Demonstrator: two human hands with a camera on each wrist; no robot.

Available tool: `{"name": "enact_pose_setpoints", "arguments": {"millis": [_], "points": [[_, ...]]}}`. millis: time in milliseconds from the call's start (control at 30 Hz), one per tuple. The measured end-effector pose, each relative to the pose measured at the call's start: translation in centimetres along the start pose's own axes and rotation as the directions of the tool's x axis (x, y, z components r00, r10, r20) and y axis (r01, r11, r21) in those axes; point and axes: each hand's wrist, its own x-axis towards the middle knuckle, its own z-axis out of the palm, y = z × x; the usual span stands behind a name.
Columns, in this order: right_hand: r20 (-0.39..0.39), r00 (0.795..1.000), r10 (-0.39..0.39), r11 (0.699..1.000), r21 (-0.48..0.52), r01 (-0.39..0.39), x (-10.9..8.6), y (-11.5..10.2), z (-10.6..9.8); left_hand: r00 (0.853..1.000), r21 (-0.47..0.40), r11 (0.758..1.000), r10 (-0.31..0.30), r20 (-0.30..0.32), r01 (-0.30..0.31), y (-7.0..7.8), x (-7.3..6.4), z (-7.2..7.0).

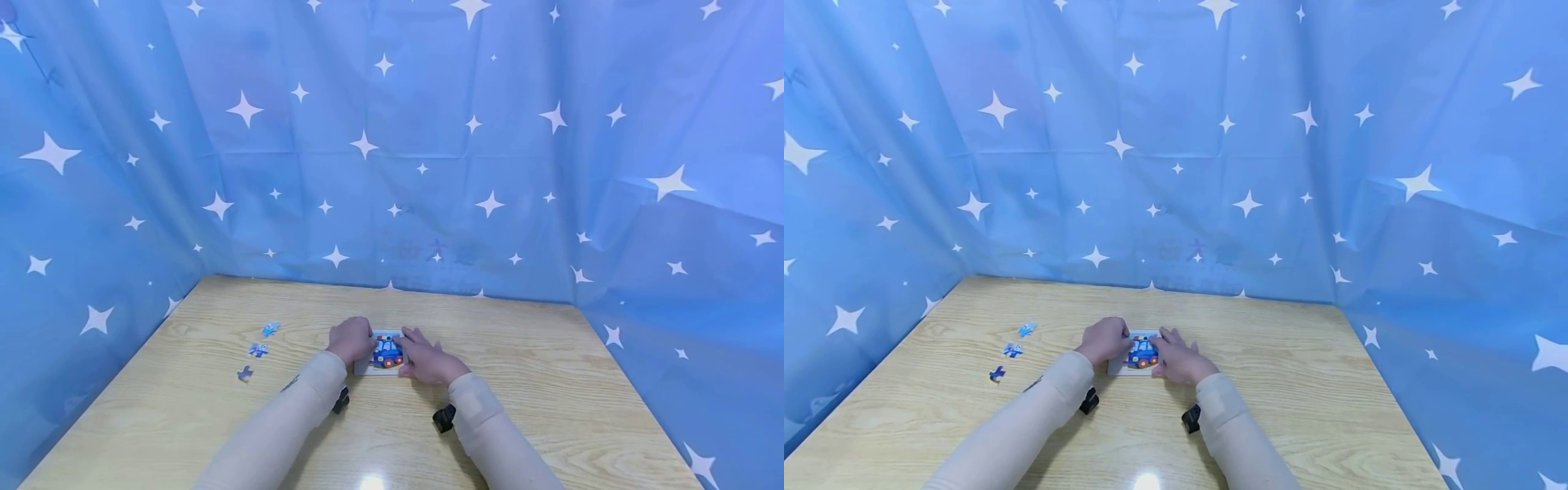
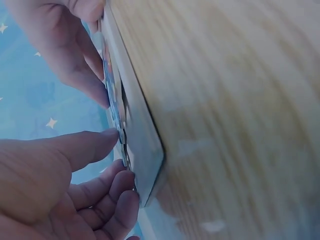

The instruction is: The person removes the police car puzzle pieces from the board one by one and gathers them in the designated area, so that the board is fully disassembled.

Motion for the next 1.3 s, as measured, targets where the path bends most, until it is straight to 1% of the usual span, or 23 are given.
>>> {"name": "enact_pose_setpoints", "arguments": {"millis": [133,233,467,533,600,700,800,867,933,967,1033,1067,1167,1233,1300], "points": [[0.000,1.000,-0.015,1.000,-0.009,0.015,0.0,0.1,0.0,1.000,-0.014,1.000,-0.007,0.013,0.007,-0.1,0.2,0.1],[-0.004,1.000,-0.022,1.000,-0.008,0.022,0.0,0.1,0.0,1.000,-0.031,1.000,-0.004,0.009,0.004,-0.1,0.3,0.1],[-0.012,0.999,-0.038,0.999,-0.017,0.038,-0.2,0.1,0.0,1.000,-0.125,0.992,0.001,0.022,0.001,0.0,0.4,0.0],[-0.012,0.999,-0.043,0.999,-0.022,0.043,-0.2,0.1,-0.1,1.000,-0.142,0.990,0.011,0.024,-0.007,-0.1,0.4,0.0],[-0.013,0.999,-0.043,0.999,-0.025,0.043,-0.2,0.1,-0.1,0.999,-0.141,0.990,0.031,0.019,-0.028,-0.1,0.4,0.1],[-0.016,0.999,-0.040,0.999,-0.023,0.040,-0.2,0.1,-0.1,0.998,-0.099,0.993,0.069,0.004,-0.068,-0.2,0.5,0.2],[-0.016,0.999,-0.032,0.999,-0.015,0.032,-0.2,0.2,-0.1,0.995,0.006,0.995,0.100,-0.020,-0.100,-0.1,0.8,0.4],[-0.012,1.000,-0.027,1.000,-0.011,0.027,-0.2,0.2,-0.1,0.992,0.090,0.989,0.124,-0.030,-0.120,0.2,0.9,0.5],[-0.009,1.000,-0.024,1.000,-0.006,0.023,-0.2,0.2,-0.1,0.987,0.194,0.969,0.161,-0.029,-0.152,0.4,0.9,0.5],[-0.009,1.000,-0.024,1.000,-0.008,0.024,-0.2,0.2,-0.1,0.984,0.232,0.959,0.176,-0.024,-0.166,0.6,0.9,0.4],[-0.009,1.000,-0.029,1.000,-0.010,0.029,-0.2,0.2,-0.1,0.977,0.278,0.940,0.212,-0.019,-0.199,0.6,0.9,0.3],[-0.011,0.999,-0.033,0.999,-0.013,0.033,-0.2,0.2,-0.1,0.974,0.292,0.932,0.227,-0.014,-0.213,0.5,1.0,0.2],[-0.014,0.999,-0.038,0.999,-0.020,0.038,-0.2,0.2,0.0,0.963,0.289,0.922,0.268,0.005,-0.258,0.0,1.3,0.0],[-0.017,0.999,-0.039,0.999,-0.024,0.039,-0.2,0.1,0.1,0.949,0.298,0.904,0.313,0.029,-0.307,-0.3,1.7,-0.3],[-0.021,0.999,-0.037,0.999,-0.028,0.037,-0.2,0.1,0.1,0.929,0.310,0.878,0.364,0.059,-0.364,-0.7,2.1,-0.6]]}}
